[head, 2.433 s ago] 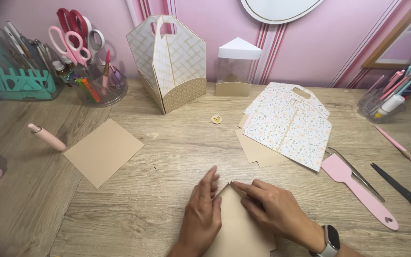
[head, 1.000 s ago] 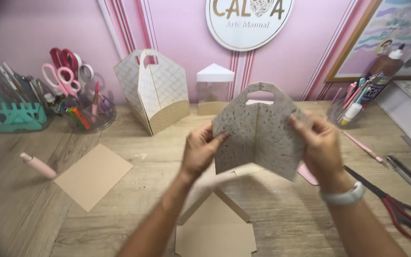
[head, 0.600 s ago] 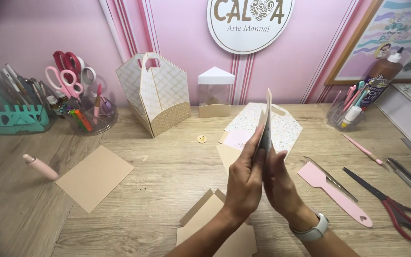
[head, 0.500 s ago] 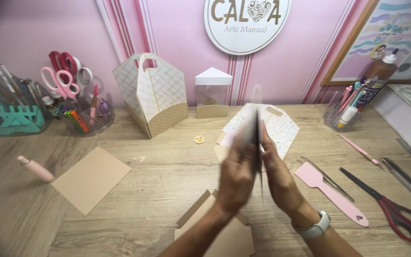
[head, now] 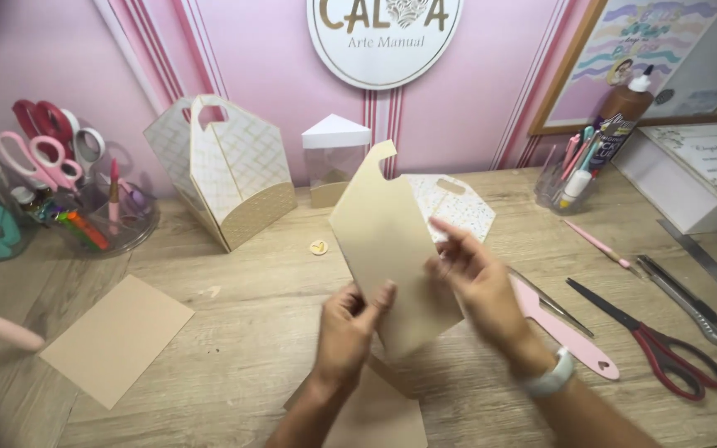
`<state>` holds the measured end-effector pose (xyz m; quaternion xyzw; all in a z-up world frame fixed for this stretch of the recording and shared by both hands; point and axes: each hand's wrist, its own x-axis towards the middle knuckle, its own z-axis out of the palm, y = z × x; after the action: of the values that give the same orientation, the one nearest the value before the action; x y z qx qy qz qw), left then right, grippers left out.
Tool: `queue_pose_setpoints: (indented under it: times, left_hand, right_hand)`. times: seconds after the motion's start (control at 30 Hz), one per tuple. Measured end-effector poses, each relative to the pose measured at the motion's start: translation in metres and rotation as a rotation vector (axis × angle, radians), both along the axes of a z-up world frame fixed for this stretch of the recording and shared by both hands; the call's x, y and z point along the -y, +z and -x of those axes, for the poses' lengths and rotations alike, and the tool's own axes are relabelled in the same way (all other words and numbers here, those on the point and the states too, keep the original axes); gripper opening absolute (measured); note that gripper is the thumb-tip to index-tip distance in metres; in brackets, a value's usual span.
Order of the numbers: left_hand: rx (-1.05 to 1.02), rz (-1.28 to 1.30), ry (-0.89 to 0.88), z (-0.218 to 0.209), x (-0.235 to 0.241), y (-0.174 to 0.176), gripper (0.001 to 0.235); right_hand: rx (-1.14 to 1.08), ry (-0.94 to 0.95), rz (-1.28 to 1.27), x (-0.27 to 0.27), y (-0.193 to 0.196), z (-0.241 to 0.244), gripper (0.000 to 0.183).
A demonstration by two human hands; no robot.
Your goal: Assembling decorative paper gift bags by folding templates and applying glue.
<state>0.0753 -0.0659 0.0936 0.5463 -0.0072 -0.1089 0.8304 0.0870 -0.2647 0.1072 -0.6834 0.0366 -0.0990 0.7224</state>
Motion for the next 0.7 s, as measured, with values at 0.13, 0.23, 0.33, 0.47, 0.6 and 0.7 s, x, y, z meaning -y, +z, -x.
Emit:
queue_pose_setpoints:
  times: [0.13, 0.23, 0.33, 0.47, 0.6, 0.7]
  left_hand:
    - [-0.029, 0.220, 0.222, -0.009, -0.036, -0.007, 0.016]
    - [-0.207, 0.241, 0.374, 0.020, -0.069, 0.039, 0.031]
    - [-0.254, -0.008, 0.476, 0.034, -0.104, 0.061, 0.038]
    - [-0.252, -0.423, 0.300, 0.003, -0.165, 0.027, 0.048]
    - [-0.275, -0.586, 0.183, -0.016, -0.209, -0.009, 0.023]
    - [-0.362, -0.602, 0.068, -0.015, -0.213, -0.015, 0.044]
  right_hand:
    - [0.411, -0.392, 0.333, 0.126, -0.043, -0.087, 0.045]
    - [0.237, -0.844, 0.480, 0.217, -0.065, -0.127, 0.064]
    - [0.058, -0.931, 0.692, 0.264, -0.079, -0.147, 0.060]
    - [-0.062, -0.862, 0.827, 0.303, -0.109, -0.172, 0.046]
    - [0.087, -0.830, 1.067, 0.320, -0.123, -0.176, 0.042]
    - [0.147, -0.921, 1.080, 0.319, -0.118, -0.169, 0.040]
